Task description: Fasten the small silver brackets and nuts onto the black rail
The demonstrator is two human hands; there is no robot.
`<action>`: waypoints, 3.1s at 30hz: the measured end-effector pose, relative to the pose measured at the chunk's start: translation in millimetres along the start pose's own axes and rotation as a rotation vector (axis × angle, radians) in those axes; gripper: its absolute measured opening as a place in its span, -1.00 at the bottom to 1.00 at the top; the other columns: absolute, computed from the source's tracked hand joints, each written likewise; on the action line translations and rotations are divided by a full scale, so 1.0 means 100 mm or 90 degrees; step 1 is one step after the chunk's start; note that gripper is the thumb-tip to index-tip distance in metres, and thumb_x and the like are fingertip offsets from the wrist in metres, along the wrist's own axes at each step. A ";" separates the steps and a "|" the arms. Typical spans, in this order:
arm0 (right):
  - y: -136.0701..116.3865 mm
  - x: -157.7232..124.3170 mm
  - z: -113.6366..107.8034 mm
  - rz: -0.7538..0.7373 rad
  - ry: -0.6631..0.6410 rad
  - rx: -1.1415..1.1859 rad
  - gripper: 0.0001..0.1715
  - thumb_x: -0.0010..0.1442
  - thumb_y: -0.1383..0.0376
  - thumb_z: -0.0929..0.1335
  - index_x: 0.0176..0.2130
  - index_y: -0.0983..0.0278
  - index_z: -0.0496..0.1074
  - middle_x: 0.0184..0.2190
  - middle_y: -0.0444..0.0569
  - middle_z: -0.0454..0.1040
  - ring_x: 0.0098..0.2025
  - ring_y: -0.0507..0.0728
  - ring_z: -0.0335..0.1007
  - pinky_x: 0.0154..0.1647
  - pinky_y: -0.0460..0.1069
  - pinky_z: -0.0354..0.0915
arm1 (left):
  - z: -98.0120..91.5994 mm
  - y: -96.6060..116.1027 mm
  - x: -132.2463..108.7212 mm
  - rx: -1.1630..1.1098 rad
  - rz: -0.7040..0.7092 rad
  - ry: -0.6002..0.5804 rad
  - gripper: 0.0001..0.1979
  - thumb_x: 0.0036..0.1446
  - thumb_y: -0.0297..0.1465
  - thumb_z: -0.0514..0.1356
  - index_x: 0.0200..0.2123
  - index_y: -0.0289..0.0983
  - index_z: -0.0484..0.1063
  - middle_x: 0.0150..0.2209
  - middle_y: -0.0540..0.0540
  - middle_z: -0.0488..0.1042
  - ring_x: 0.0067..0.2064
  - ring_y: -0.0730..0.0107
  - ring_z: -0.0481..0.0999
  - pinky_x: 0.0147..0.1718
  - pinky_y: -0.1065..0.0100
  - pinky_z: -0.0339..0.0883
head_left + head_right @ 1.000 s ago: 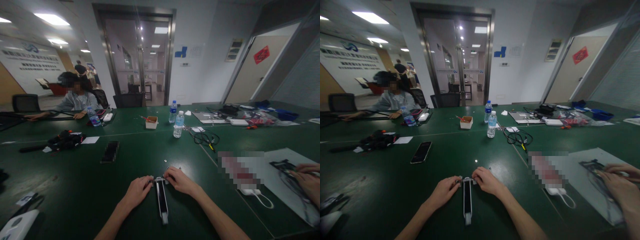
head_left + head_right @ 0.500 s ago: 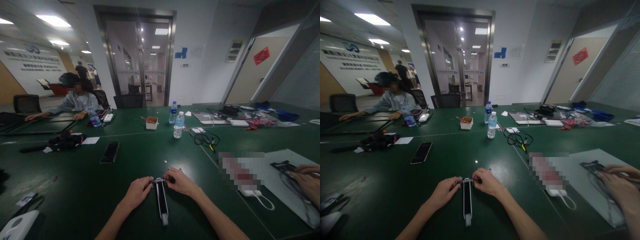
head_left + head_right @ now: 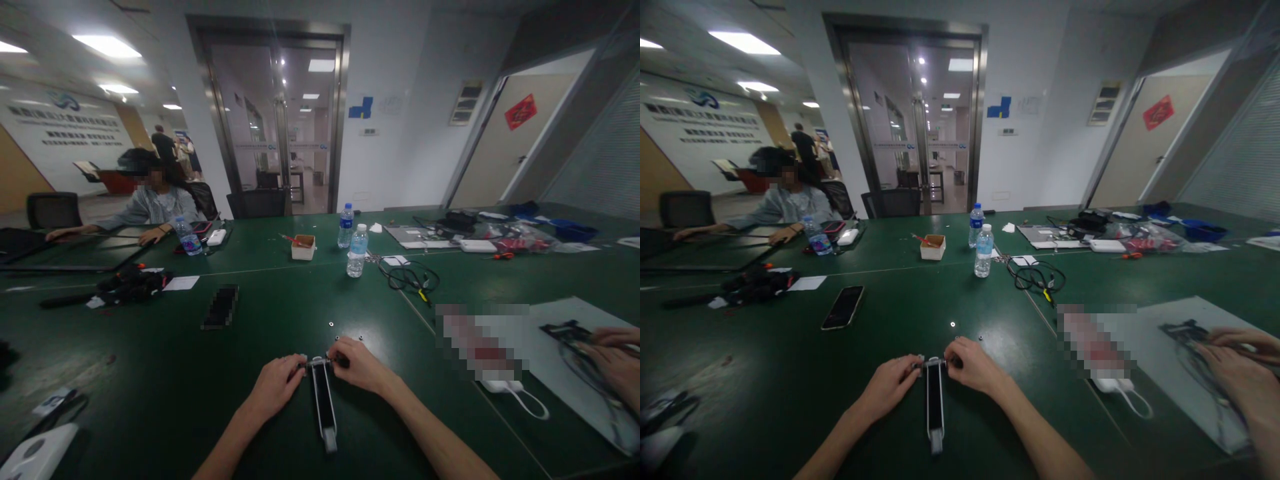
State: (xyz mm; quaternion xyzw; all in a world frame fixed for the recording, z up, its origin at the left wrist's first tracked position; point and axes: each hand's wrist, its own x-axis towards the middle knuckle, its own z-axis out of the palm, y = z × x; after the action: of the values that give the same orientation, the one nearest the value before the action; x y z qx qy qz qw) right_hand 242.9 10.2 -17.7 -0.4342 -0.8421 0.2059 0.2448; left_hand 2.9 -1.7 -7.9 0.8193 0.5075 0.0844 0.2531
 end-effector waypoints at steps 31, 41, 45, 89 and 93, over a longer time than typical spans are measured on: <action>0.36 0.23 0.13 0.130 0.147 -0.240 -0.82 0.26 0.31 0.29 -0.24 0.20 0.52 -0.11 0.04 0.41 0.01 0.22 0.18 -0.03 0.09 0.17 | 0.07 -0.04 0.03 -0.008 0.010 0.032 -0.72 0.31 -0.34 0.01 0.00 -0.19 0.41 -0.12 -0.05 0.52 -0.16 0.27 0.48 -0.08 0.30 0.30; 0.26 0.20 0.17 0.051 0.200 -0.131 -0.88 0.27 0.41 0.26 -0.26 0.26 0.39 -0.23 0.02 0.45 -0.11 0.19 0.26 -0.09 0.07 0.23 | 0.09 -0.03 0.03 -0.043 -0.018 0.045 -0.72 0.31 -0.31 0.01 -0.05 -0.22 0.44 -0.30 -0.02 0.49 -0.31 0.30 0.48 -0.28 0.35 0.32; 0.14 0.14 0.19 -0.010 0.190 -0.029 -0.88 0.29 0.40 0.25 -0.24 0.26 0.37 -0.26 0.00 0.45 -0.15 0.16 0.29 -0.12 0.05 0.24 | 0.11 -0.04 0.03 -0.065 -0.016 0.059 -0.73 0.29 -0.30 0.03 -0.08 -0.22 0.44 -0.34 0.00 0.47 -0.33 0.31 0.47 -0.30 0.35 0.31; 0.04 -0.01 -0.13 -0.018 -0.028 -0.084 -0.93 0.09 0.42 0.35 -0.37 0.26 0.43 -0.42 -0.10 0.44 -0.30 0.10 0.30 -0.23 -0.02 0.15 | 0.00 -0.06 0.03 -0.121 0.014 0.088 -0.79 0.25 -0.31 0.12 -0.20 -0.24 0.51 -0.21 -0.04 0.44 -0.25 0.32 0.41 -0.27 0.36 0.30; 0.01 0.00 -0.12 -0.021 -0.032 -0.079 -0.94 0.12 0.41 0.35 -0.36 0.26 0.43 -0.41 -0.09 0.44 -0.29 0.10 0.30 -0.23 -0.02 0.15 | 0.02 -0.07 0.04 -0.135 0.017 0.090 -0.79 0.26 -0.32 0.11 -0.22 -0.25 0.52 -0.18 -0.05 0.45 -0.23 0.32 0.42 -0.26 0.37 0.30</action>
State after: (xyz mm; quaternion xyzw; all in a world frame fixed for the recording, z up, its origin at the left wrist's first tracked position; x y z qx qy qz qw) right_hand 250.5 12.1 -8.6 -0.4294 -0.8662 0.1599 0.1993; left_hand -0.4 3.7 -13.4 0.7865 0.5017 0.1983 0.3005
